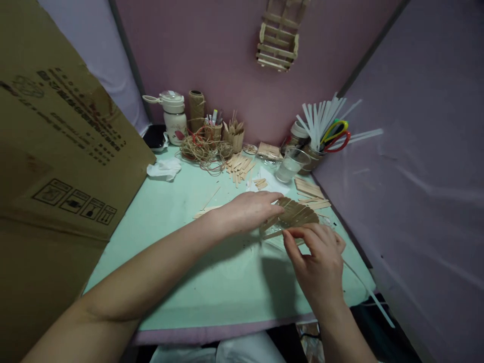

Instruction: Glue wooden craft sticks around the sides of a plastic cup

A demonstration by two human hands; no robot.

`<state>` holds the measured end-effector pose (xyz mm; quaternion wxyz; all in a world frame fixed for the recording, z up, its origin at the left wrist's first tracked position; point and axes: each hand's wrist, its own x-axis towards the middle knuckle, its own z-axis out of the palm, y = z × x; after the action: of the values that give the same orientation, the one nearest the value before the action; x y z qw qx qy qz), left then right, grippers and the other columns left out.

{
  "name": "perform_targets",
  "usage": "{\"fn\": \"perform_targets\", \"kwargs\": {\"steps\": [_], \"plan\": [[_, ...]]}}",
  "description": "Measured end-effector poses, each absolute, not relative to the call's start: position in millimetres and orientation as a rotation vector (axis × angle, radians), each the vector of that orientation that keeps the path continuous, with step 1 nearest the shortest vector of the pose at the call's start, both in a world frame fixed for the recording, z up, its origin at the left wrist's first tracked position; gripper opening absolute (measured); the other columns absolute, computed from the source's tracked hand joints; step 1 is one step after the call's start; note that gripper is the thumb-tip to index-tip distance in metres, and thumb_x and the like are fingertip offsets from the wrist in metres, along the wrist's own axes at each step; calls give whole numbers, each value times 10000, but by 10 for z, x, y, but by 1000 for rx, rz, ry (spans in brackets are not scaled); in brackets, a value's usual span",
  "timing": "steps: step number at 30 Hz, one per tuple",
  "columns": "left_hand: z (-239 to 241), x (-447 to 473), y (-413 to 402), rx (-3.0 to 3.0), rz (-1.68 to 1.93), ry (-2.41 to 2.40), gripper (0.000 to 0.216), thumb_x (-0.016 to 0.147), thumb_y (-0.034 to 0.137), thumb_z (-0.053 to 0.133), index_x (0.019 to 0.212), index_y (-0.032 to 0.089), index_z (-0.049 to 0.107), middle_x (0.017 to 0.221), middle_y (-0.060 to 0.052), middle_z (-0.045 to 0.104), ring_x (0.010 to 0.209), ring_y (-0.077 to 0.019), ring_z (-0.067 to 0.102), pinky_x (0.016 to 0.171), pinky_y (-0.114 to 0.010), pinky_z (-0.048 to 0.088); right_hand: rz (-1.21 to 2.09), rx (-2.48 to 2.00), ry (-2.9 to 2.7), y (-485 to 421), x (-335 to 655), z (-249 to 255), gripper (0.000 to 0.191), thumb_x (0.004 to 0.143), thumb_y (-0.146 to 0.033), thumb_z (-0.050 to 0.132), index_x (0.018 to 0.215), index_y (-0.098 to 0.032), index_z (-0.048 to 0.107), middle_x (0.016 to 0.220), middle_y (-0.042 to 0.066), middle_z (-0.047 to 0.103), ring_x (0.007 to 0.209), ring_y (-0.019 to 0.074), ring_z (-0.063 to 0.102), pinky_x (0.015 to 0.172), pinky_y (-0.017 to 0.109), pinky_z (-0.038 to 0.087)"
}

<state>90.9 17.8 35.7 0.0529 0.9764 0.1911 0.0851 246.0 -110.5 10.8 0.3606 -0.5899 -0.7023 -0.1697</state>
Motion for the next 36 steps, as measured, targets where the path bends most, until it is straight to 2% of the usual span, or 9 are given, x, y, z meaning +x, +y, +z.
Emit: {"fn": "perform_targets", "kwargs": {"steps": [6, 11, 19, 22, 24, 26, 29, 33, 36], "plan": [[359, 888, 168, 2971, 237, 591, 300, 960, 182, 489, 1235, 232, 600, 1496, -85, 466, 1266, -249, 537, 944, -333, 473, -459, -1536, -1806, -1031, 2445, 65, 153, 928, -272, 633, 787, -214, 617, 755, -3, 640, 763, 194, 564, 805, 362, 320], [363, 905, 128, 2995, 240, 603, 245, 972, 199, 474, 1165, 194, 625, 1410, -103, 530, 1194, -245, 569, 915, -338, 485, -498, -1544, -1821, -984, 2446, 46, 173, 927, -282, 630, 771, -210, 614, 743, -2, 634, 769, 197, 563, 808, 359, 325], [293, 925, 133, 3011, 301, 609, 207, 967, 222, 485, 1108, 208, 635, 1351, -88, 563, 1124, -238, 590, 864, -337, 488, -493, -1556, -1821, -966, 2461, 17, 162, 927, -265, 620, 774, -211, 612, 752, 4, 637, 767, 193, 559, 797, 354, 328], [274, 930, 133, 2989, 342, 595, 192, 953, 197, 490, 1067, 196, 644, 1347, -103, 565, 1122, -253, 594, 860, -355, 490, -477, -1555, -1826, -962, 2462, 16, 159, 928, -262, 612, 776, -214, 608, 743, 1, 638, 756, 190, 550, 775, 347, 329], [289, 921, 135, 2956, 332, 587, 215, 947, 182, 491, 1107, 198, 634, 1362, -108, 560, 1153, -260, 588, 874, -357, 487, -474, -1554, -1823, -959, 2459, 20, 163, 929, -260, 605, 772, -215, 604, 740, 1, 638, 755, 189, 547, 776, 347, 327], [320, 899, 152, 2892, 318, 578, 338, 937, 164, 500, 1263, 232, 561, 1402, -94, 540, 1207, -249, 571, 904, -339, 479, -472, -1557, -1817, -957, 2456, 25, 170, 933, -263, 598, 770, -216, 601, 739, 1, 637, 760, 190, 549, 792, 352, 327], [328, 859, 231, 2718, 350, 528, 667, 867, 131, 588, 1469, 271, 338, 1515, -87, 444, 1336, -226, 494, 1003, -317, 445, -461, -1565, -1810, -955, 2458, 30, 176, 938, -273, 595, 771, -218, 603, 736, -1, 637, 767, 190, 557, 805, 353, 326], [126, 865, 402, 2400, 328, 492, 978, 732, 209, 764, 1533, 187, 204, 1597, -160, 321, 1471, -260, 334, 1155, -378, 348, -463, -1564, -1809, -956, 2480, 20, 185, 937, -294, 603, 769, -216, 610, 743, -2, 642, 772, 190, 563, 792, 344, 324], [-121, 926, 493, 2181, 304, 464, 1057, 684, 255, 810, 1541, 165, 198, 1604, -199, 293, 1472, -280, 338, 1180, -440, 331, -468, -1565, -1807, -957, 2497, 5, 194, 940, -305, 600, 768, -216, 611, 738, -4, 643, 768, 188, 563, 797, 343, 324]]}}
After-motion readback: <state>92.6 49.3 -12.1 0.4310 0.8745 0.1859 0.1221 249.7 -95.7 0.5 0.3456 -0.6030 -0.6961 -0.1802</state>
